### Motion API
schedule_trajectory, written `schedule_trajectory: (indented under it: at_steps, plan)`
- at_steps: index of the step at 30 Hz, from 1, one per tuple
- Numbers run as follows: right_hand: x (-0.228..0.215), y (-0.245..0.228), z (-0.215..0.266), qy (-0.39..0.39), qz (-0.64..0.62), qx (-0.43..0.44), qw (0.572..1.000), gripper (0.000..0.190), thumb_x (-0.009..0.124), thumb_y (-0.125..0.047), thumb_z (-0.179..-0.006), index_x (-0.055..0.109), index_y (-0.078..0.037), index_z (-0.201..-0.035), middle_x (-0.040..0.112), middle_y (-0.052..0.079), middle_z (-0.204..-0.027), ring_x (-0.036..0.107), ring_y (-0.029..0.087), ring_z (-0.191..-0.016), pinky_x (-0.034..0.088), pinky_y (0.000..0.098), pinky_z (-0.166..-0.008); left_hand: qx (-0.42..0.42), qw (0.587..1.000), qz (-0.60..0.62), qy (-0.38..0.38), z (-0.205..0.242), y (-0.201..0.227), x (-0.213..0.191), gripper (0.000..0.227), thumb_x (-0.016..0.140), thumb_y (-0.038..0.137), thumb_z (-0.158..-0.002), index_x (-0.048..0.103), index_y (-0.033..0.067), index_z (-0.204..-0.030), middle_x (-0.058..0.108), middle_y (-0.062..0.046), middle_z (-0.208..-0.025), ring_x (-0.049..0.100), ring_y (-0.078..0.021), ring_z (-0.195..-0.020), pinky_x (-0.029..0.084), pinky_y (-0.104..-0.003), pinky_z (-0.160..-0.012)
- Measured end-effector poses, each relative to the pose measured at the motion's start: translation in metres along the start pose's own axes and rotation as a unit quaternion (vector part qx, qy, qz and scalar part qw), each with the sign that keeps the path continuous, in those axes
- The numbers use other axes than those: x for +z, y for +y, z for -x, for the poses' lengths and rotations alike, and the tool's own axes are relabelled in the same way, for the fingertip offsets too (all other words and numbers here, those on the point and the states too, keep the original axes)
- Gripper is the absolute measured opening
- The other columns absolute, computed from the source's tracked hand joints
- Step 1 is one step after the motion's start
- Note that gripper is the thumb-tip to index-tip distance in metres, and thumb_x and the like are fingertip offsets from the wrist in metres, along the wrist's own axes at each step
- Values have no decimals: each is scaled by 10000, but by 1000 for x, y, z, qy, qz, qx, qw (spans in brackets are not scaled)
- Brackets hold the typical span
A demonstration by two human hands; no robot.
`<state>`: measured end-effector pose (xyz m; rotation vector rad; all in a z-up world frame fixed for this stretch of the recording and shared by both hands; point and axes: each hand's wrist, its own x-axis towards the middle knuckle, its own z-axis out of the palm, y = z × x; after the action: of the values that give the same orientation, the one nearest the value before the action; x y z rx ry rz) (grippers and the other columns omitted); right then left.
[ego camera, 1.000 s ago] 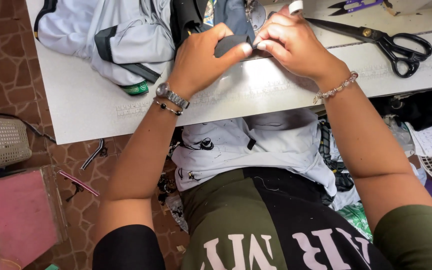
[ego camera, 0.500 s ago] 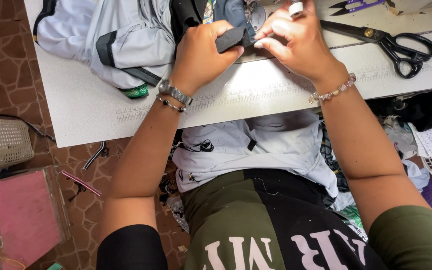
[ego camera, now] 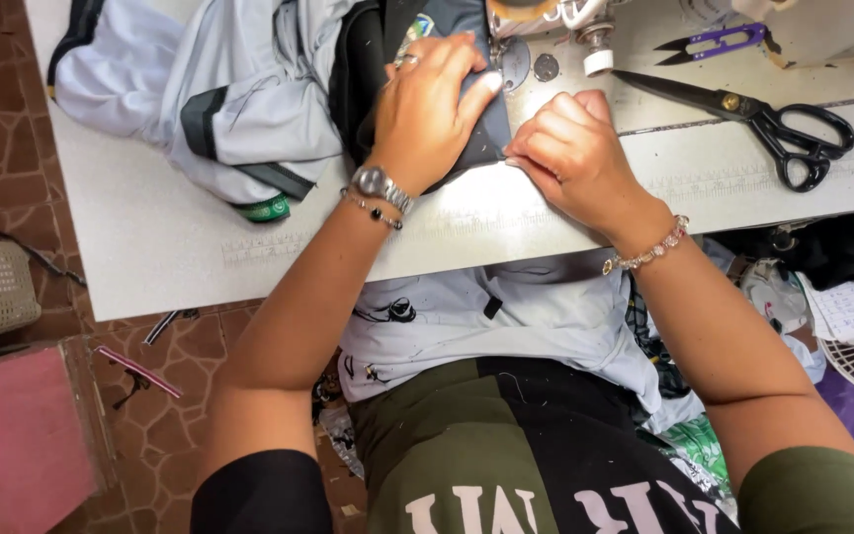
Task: Trimming excess fabric from a garment with scissors and sewing pieces together using an industrial sewing machine.
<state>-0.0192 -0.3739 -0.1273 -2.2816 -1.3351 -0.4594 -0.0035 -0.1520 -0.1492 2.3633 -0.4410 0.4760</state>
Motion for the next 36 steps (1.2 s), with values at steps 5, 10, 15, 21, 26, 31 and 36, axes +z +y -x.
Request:
schedule_trajectory:
  at_steps: [5,10,15,21,26,31,36]
  plan:
    - [-8,-8,7,-32,-11,21,999,133,697,-180,-1065,736,-53,-1066,660,96,-1180,619,309,-1074,398,442,-914,-36,989,-132,-64,13,3,-7,635,893,559,-735,687,193,-1210,563,-83,-1465,481,-378,-1346,452,-579,-939]
    - [-8,-11,12,-59,56,11,997,243,670,-241,-1061,737,-48,-1190,736,53,-1305,637,325,-1092,374,447,-836,-10,984,-162,-74,12,1,-9,766,867,604,-762,682,219,-1397,522,-84,-1493,429,-380,-1362,430,-586,-922]
    - [-7,-4,4,-66,53,21,996,265,706,-218,-1059,752,-24,-1234,743,77,-1328,627,355,-1100,404,483,-899,6,981,-177,-75,-1,-6,-13,769,886,602,-777,657,215,-1400,570,-77,-1417,472,-361,-1281,424,-594,-930]
    - [-6,3,-8,-53,70,7,996,242,742,-167,-1058,788,-12,-1238,755,124,-1324,729,296,-1054,509,452,-902,16,981,-187,-42,-12,-21,-8,743,910,646,-762,643,257,-1337,671,-45,-1125,649,-359,-761,441,-549,-835]
    - [-3,7,-17,-30,62,-1,998,238,694,-21,-1031,786,38,-1243,744,174,-1334,775,266,-1127,610,388,-914,15,985,-172,-20,-19,-34,-5,596,895,619,-752,707,229,-1162,684,-91,-868,652,-375,-761,455,-519,-638]
    - [1,16,-22,-22,9,20,1000,159,688,65,-1035,787,20,-1151,747,130,-1285,703,348,-1087,553,446,-1007,25,999,5,-29,-21,-30,-29,416,976,392,-773,655,128,-760,683,6,-763,616,-238,-716,409,-404,-642]
    - [9,24,-27,-38,-50,44,997,76,707,17,-1074,686,90,-1082,724,213,-1180,697,364,-1055,561,442,-910,34,997,1,-75,-14,5,-47,220,745,84,-890,552,85,-995,687,-76,-832,630,-356,-749,426,-464,-663]
